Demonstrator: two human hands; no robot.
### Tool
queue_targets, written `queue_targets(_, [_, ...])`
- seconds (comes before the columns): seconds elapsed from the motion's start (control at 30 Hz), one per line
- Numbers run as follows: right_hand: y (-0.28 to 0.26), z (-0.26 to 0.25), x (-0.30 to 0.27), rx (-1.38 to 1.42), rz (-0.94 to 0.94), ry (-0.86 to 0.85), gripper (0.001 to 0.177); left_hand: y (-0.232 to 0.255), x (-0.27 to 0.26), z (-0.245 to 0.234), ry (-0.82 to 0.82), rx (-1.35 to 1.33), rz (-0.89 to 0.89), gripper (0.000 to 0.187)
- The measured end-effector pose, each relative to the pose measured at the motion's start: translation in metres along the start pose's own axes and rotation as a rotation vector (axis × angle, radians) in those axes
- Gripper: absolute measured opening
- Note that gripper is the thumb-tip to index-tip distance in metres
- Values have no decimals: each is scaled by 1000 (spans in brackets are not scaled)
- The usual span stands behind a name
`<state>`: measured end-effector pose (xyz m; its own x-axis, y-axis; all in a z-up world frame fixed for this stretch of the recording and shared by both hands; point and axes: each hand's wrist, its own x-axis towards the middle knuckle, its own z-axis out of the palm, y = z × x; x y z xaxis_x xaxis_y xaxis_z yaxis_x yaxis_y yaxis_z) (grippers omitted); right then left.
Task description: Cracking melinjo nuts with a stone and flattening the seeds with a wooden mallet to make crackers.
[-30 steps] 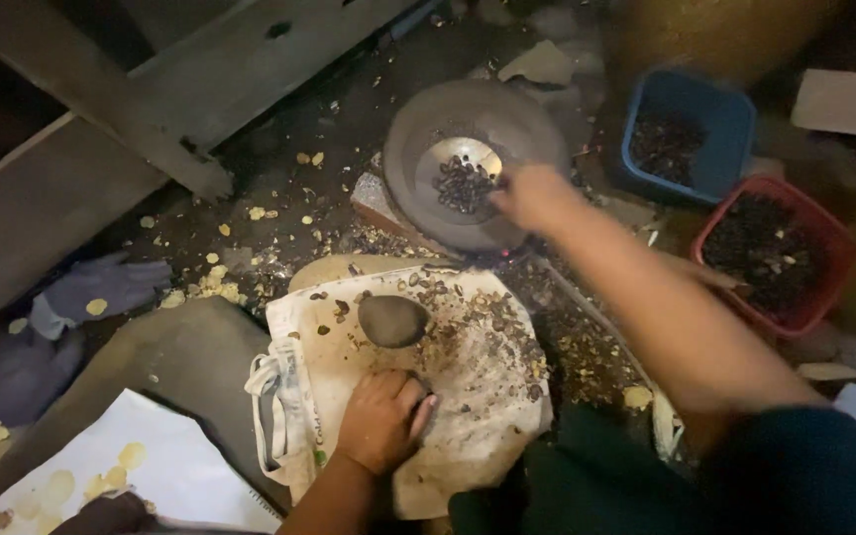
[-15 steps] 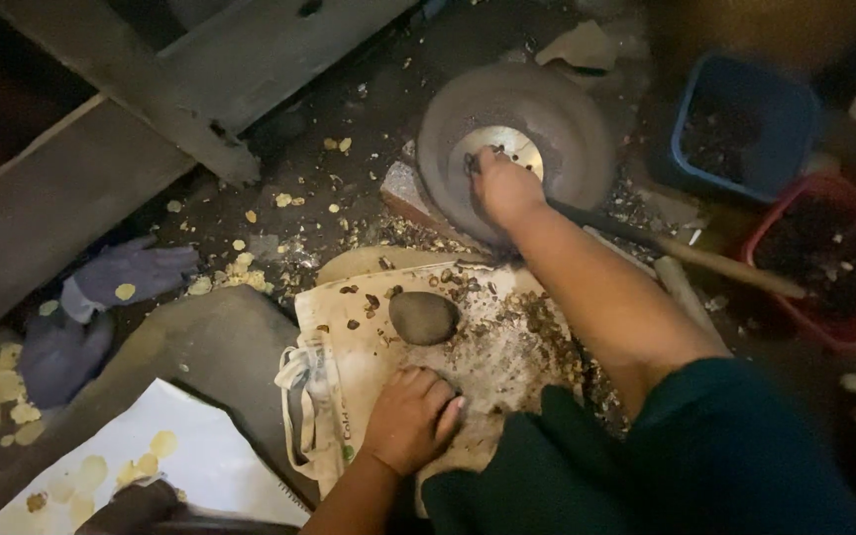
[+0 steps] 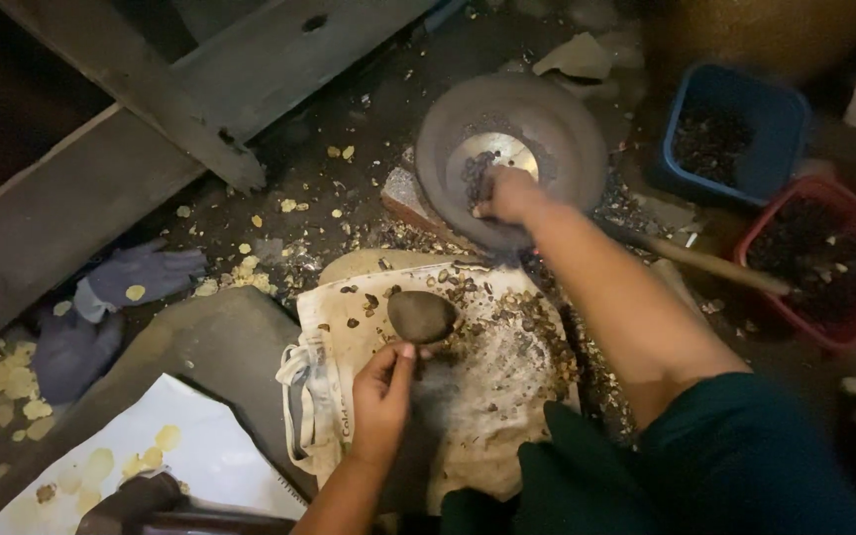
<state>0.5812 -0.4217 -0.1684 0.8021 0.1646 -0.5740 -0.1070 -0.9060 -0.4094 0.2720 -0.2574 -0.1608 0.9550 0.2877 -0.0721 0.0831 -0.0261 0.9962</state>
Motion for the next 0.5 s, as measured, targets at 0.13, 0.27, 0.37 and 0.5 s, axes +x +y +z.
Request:
queue_targets(0.13, [19,6,32,-58,4,-3,75,30,15,13,35,-256,-181,31])
queue_targets(0.27, [39,-21,-13,398,-322,1,37,31,38,31,-26,-708,-511,47])
queue_targets(0.37, [-20,-35,-131,267,-392,-195,54,32,36,33,-92,-840,-625,65])
queue_targets(0.5, [-39,15,-184,-85,-719,-142,62,-9,8,22,191,-1149,-865,46])
